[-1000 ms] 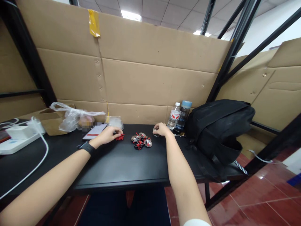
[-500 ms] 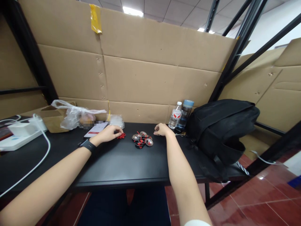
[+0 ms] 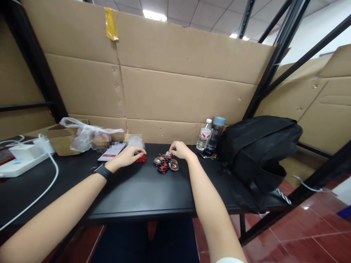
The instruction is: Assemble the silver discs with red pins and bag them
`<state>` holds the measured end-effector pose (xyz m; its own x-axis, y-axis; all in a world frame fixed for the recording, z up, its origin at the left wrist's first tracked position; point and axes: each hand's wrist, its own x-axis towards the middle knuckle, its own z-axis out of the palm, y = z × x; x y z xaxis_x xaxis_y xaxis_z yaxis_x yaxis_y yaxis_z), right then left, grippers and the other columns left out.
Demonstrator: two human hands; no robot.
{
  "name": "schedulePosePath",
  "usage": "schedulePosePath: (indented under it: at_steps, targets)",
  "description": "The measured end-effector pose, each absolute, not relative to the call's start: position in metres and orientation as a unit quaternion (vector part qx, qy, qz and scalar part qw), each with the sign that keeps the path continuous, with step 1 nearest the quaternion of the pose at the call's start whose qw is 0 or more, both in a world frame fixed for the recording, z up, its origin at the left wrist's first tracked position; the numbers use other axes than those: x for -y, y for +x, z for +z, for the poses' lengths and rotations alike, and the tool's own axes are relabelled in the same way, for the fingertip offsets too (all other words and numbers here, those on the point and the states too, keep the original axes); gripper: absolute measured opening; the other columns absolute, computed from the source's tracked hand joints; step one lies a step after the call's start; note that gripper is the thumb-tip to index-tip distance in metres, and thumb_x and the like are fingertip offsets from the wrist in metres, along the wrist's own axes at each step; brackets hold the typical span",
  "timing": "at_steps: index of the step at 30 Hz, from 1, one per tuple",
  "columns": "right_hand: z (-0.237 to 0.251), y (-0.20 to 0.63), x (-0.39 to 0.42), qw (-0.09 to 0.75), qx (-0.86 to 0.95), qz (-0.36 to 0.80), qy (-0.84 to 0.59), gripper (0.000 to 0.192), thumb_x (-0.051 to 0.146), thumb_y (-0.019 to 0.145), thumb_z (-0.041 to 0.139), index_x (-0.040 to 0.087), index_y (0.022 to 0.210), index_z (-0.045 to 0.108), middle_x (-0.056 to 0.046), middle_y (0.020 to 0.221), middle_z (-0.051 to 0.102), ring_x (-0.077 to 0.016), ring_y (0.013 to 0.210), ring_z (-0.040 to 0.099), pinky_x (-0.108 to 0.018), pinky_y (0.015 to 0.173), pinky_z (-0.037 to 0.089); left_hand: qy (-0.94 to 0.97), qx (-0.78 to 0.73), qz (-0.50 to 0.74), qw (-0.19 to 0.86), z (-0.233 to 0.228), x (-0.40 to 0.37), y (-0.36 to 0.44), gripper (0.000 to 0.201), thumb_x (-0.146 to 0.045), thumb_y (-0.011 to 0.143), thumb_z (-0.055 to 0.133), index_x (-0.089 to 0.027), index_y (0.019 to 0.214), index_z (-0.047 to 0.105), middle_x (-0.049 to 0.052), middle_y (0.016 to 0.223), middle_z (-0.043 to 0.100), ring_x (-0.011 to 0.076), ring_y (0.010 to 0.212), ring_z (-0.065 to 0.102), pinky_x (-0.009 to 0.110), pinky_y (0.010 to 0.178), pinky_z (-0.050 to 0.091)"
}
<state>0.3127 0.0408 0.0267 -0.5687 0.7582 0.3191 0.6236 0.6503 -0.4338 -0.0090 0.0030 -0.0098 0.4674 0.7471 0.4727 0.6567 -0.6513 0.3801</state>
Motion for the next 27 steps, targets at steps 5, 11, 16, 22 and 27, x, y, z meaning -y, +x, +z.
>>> schedulePosePath:
  at_steps: [5, 11, 16, 22, 27]
  targets:
    - [0.031, 0.295, -0.032, 0.316, 0.870, 0.249, -0.286, 0.022, 0.039, 0.086, 0.070, 0.018, 0.090, 0.078, -0.009, 0.111, 0.070, -0.0204, 0.098, 0.066, -0.030, 0.081, 0.050, 0.833, -0.377, 0.381, 0.136, -0.002, 0.009, 0.007, 0.033, -0.041, 0.098, 0.049, -0.023, 0.110, 0.074, 0.008, 0.115, 0.074, 0.0231, 0.107, 0.067, 0.034, 0.096, 0.051]
    - [0.027, 0.265, -0.018, 0.318, 0.861, 0.320, -0.235, 0.031, 0.049, 0.083, 0.074, 0.020, 0.093, 0.079, -0.009, 0.111, 0.067, -0.0210, 0.101, 0.065, -0.031, 0.082, 0.052, 0.848, -0.327, 0.365, 0.204, -0.002, 0.019, 0.023, 0.030, -0.042, 0.094, 0.057, -0.019, 0.101, 0.074, 0.008, 0.104, 0.073, 0.0215, 0.096, 0.067, 0.033, 0.090, 0.052]
    - [0.025, 0.256, -0.012, 0.329, 0.856, 0.328, -0.224, 0.029, 0.047, 0.082, 0.075, 0.019, 0.089, 0.079, -0.008, 0.104, 0.068, -0.0201, 0.095, 0.065, -0.031, 0.082, 0.051, 0.832, -0.334, 0.355, 0.265, -0.007, 0.016, 0.023, 0.028, -0.040, 0.091, 0.058, -0.016, 0.098, 0.071, 0.006, 0.096, 0.074, 0.0192, 0.085, 0.066, 0.030, 0.080, 0.053]
    - [0.035, 0.272, -0.011, 0.234, 0.851, 0.403, -0.243, 0.037, 0.049, 0.080, 0.075, 0.015, 0.094, 0.076, -0.006, 0.091, 0.074, -0.0193, 0.085, 0.066, -0.032, 0.084, 0.052, 0.824, -0.388, 0.343, 0.228, -0.001, 0.013, 0.015, 0.032, -0.045, 0.091, 0.057, -0.016, 0.091, 0.072, 0.004, 0.086, 0.074, 0.0163, 0.070, 0.063, 0.027, 0.069, 0.050]
    - [0.034, 0.315, -0.036, 0.359, 0.775, 0.354, -0.381, 0.036, 0.045, 0.077, 0.076, 0.013, 0.095, 0.076, -0.008, 0.088, 0.076, -0.0186, 0.077, 0.067, -0.031, 0.074, 0.053, 0.807, -0.454, 0.362, 0.109, -0.002, 0.001, -0.010, 0.025, -0.043, 0.085, 0.064, -0.020, 0.084, 0.074, 0.005, 0.087, 0.077, 0.0184, 0.070, 0.066, 0.028, 0.070, 0.050]
